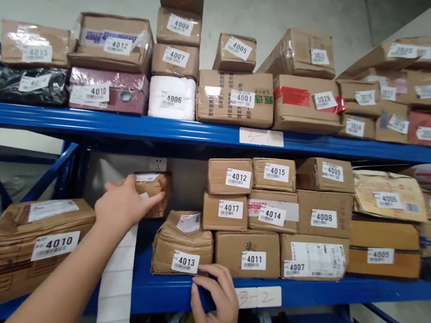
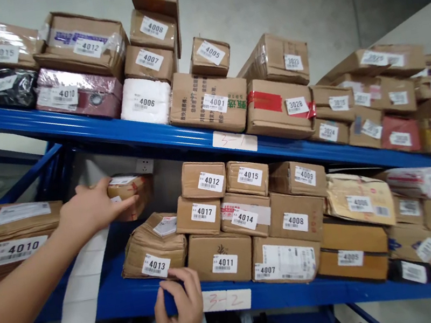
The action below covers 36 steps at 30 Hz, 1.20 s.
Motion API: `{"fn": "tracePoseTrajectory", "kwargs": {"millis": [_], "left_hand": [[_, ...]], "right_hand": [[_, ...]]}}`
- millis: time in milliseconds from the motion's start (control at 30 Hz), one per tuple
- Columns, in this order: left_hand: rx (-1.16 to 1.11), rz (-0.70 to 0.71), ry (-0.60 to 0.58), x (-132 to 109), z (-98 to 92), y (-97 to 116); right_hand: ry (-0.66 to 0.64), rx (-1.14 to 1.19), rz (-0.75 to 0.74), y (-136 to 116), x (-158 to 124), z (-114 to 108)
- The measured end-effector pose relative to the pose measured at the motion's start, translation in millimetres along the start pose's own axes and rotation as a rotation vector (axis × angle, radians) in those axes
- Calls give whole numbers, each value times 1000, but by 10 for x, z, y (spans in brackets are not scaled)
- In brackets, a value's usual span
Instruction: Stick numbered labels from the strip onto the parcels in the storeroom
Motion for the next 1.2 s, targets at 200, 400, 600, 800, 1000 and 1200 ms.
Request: {"fn": "tracePoseTrajectory", "kwargs": {"millis": [200, 400, 600, 800, 1000, 1200], "left_hand": [[40, 253, -144, -310, -135, 636], [-116, 256, -11, -546, -178, 183], [-630, -203, 298, -1093, -293, -1358], [-867, -760, 430, -1945, 24, -2154], [-1033, -635, 375, -2659, 195, -1582], [-1439, -764, -372, -3481, 1335, -1183]], "right_hand": [[43, -23, 15, 13, 28, 27], [96, 9, -33, 21, -27, -94], [48, 331, 0, -464, 219, 484], [-94, 234, 369, -906, 852, 2081], [-124, 179, 591, -885, 817, 2627], [-182, 110, 739, -715, 758, 2518]]}}
Point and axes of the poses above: each hand's wrist, its own x-axis towards the middle knuckle, its own z-axis out of the palm, y = z × x, the point moved 6 cm from there along x, towards the middle knuckle, and after that the axes turned 7 degrees about x, right-handed, at the moved point
